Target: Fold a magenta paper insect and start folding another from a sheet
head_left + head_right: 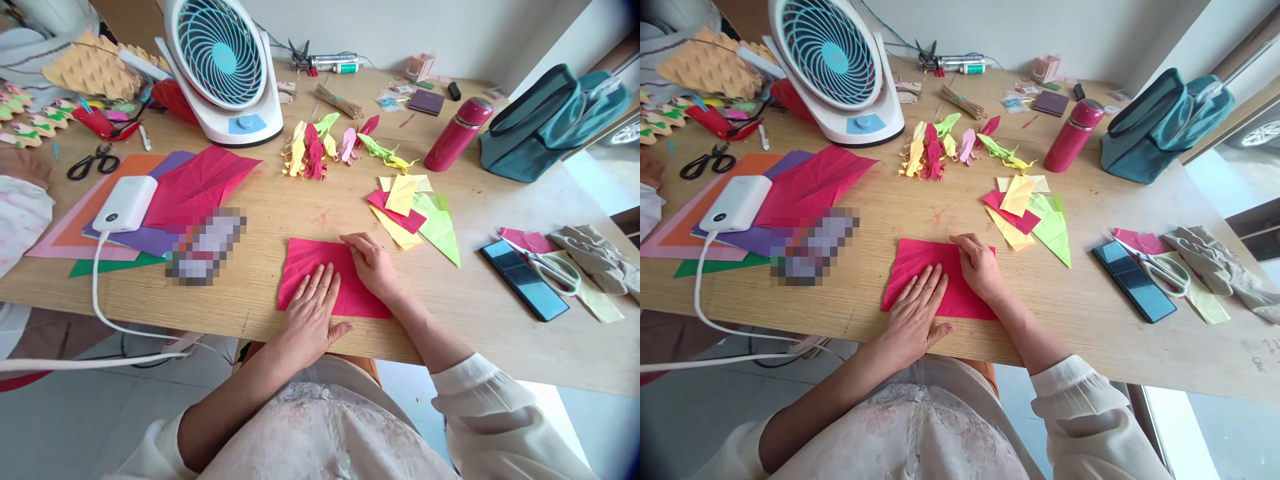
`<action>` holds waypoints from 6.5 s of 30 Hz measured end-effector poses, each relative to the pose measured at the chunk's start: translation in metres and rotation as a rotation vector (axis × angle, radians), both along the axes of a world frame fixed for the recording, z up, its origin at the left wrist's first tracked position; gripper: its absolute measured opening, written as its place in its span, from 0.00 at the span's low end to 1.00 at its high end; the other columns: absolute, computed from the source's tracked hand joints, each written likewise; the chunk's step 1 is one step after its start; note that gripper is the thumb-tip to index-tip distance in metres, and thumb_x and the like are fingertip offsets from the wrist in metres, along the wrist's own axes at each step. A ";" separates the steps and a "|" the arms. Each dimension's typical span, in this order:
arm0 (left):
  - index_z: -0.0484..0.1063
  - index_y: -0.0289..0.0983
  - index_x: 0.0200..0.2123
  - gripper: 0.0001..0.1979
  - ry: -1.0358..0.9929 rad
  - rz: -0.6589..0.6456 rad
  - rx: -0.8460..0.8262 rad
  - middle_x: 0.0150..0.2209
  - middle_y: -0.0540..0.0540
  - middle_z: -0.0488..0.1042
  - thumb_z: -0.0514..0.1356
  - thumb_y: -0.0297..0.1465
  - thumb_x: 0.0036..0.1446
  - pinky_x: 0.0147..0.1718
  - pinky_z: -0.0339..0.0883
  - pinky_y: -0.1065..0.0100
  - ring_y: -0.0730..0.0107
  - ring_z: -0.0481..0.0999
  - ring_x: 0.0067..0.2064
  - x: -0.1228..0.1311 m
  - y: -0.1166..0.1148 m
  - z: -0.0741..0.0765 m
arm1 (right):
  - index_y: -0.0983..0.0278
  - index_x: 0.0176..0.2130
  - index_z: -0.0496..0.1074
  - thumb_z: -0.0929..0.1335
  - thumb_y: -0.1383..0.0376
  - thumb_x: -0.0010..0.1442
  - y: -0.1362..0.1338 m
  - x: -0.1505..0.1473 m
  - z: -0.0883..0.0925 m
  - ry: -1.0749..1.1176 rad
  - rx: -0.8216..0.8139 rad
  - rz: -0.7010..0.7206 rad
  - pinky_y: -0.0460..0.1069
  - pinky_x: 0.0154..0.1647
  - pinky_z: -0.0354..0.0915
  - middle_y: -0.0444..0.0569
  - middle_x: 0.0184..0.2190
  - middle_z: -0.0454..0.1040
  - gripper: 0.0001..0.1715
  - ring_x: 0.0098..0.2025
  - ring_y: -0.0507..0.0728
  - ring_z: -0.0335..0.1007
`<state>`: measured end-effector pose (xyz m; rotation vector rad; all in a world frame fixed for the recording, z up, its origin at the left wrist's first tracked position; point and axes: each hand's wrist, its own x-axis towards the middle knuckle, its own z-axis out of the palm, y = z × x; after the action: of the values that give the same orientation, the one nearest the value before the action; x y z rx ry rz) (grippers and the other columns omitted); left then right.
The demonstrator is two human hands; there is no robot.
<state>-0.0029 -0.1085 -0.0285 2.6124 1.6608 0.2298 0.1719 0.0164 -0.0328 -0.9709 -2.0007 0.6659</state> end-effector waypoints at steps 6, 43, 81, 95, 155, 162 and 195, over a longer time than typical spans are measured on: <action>0.42 0.25 0.74 0.41 0.022 0.189 0.063 0.75 0.28 0.45 0.43 0.50 0.71 0.70 0.49 0.47 0.44 0.46 0.76 -0.048 -0.016 -0.011 | 0.61 0.51 0.77 0.60 0.70 0.68 0.002 -0.003 -0.004 -0.006 0.010 -0.005 0.53 0.52 0.71 0.55 0.47 0.76 0.20 0.50 0.59 0.76; 0.77 0.36 0.51 0.27 -0.807 0.116 -0.253 0.47 0.40 0.82 0.51 0.51 0.67 0.48 0.71 0.63 0.60 0.80 0.47 -0.054 0.164 0.023 | 0.62 0.34 0.73 0.72 0.51 0.58 0.008 0.041 0.030 0.015 -0.624 -0.013 0.48 0.27 0.62 0.45 0.28 0.74 0.17 0.27 0.53 0.66; 0.70 0.36 0.58 0.34 -1.133 -0.092 -0.469 0.47 0.43 0.78 0.71 0.45 0.52 0.54 0.68 0.61 0.58 0.77 0.51 -0.043 0.134 0.062 | 0.62 0.30 0.71 0.74 0.41 0.53 0.003 0.039 0.048 0.140 -0.776 0.134 0.48 0.27 0.65 0.44 0.26 0.72 0.28 0.27 0.52 0.66; 0.79 0.36 0.40 0.26 -1.463 0.155 -0.500 0.36 0.47 0.82 0.76 0.45 0.42 0.33 0.66 0.71 0.70 0.76 0.35 -0.065 0.151 0.053 | 0.57 0.31 0.67 0.73 0.42 0.54 0.010 0.041 0.044 0.421 -0.409 -0.233 0.52 0.34 0.68 0.46 0.29 0.72 0.25 0.30 0.56 0.66; 0.57 0.30 0.71 0.32 -0.065 -0.005 -0.068 0.73 0.30 0.52 0.51 0.41 0.71 0.70 0.51 0.43 0.42 0.50 0.75 0.000 0.070 -0.001 | 0.61 0.63 0.68 0.59 0.63 0.74 -0.068 0.009 0.042 -0.332 0.131 0.033 0.55 0.58 0.70 0.58 0.58 0.73 0.22 0.59 0.60 0.71; 0.53 0.25 0.72 0.32 -0.055 -0.110 -0.044 0.73 0.30 0.54 0.48 0.33 0.69 0.72 0.49 0.50 0.50 0.52 0.75 -0.001 0.074 -0.008 | 0.71 0.73 0.52 0.57 0.53 0.74 -0.030 -0.008 0.009 -0.535 0.048 0.064 0.62 0.75 0.51 0.64 0.73 0.54 0.38 0.76 0.64 0.45; 0.51 0.25 0.72 0.32 -0.008 0.109 -0.028 0.75 0.33 0.46 0.44 0.36 0.71 0.73 0.35 0.46 0.52 0.44 0.76 -0.045 0.076 0.007 | 0.75 0.72 0.53 0.58 0.50 0.72 -0.059 0.016 -0.014 -0.760 0.021 -0.354 0.66 0.74 0.42 0.68 0.74 0.48 0.42 0.76 0.70 0.45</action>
<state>-0.0479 -0.0327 -0.0218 2.5013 1.7922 0.2187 0.1881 -0.0422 -0.0466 -1.6907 -2.3526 0.0655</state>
